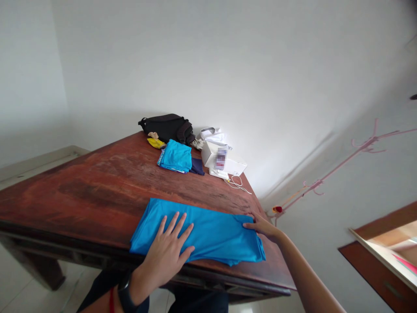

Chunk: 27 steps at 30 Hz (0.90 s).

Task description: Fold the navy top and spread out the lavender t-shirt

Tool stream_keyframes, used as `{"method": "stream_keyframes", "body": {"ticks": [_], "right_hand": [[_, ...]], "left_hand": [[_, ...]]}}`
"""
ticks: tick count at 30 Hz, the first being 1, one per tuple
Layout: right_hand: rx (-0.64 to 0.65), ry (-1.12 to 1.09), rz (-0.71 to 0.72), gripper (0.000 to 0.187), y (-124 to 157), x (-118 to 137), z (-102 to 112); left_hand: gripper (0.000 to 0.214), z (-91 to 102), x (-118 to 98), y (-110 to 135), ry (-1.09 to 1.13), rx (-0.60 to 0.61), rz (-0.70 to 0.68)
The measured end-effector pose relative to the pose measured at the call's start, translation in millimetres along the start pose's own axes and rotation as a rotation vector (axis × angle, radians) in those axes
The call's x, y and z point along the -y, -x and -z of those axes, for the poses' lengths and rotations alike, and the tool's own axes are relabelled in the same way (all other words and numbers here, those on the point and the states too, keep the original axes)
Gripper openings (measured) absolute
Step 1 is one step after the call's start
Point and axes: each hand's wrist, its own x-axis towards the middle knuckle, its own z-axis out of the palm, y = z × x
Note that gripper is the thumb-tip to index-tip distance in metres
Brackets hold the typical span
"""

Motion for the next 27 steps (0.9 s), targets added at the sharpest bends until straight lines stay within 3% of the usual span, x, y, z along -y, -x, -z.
{"method": "stream_keyframes", "body": {"ticks": [3, 7, 9, 14, 17, 20, 24, 27], "right_hand": [[0.077, -0.043, -0.091, 0.071, 8, -1, 2], [0.084, -0.143, -0.002, 0.08, 12, 15, 2], [0.114, -0.172, 0.043, 0.082, 12, 37, 0], [0.088, -0.239, 0.168, 0.071, 10, 110, -19], [0.103, -0.285, 0.217, 0.061, 5, 151, -45], [0.105, -0.272, 0.292, 0.051, -3, 186, -82], [0.065, -0.263, 0.365, 0.044, -14, 224, -140], [0.229, -0.444, 0.292, 0.064, -16, 243, -173]], "left_hand": [[0.057, -1.2, -1, 0, 0.025, -0.006, 0.011], [0.063, 8.9, 2, -5, 0.191, 0.082, 0.051], [0.066, 23.1, 6, -12, 0.433, 0.19, 0.137], [0.073, 63.4, 18, -35, 1.336, 0.365, 0.344], [0.081, 74.3, 22, -44, 1.682, 0.464, 0.553], [0.085, 78.1, 27, -47, 1.865, 0.464, 0.77], [0.083, 87.4, 44, -47, 1.917, 0.408, 0.866], [0.066, 98.3, 65, -41, 1.967, 0.339, 0.877]]}}
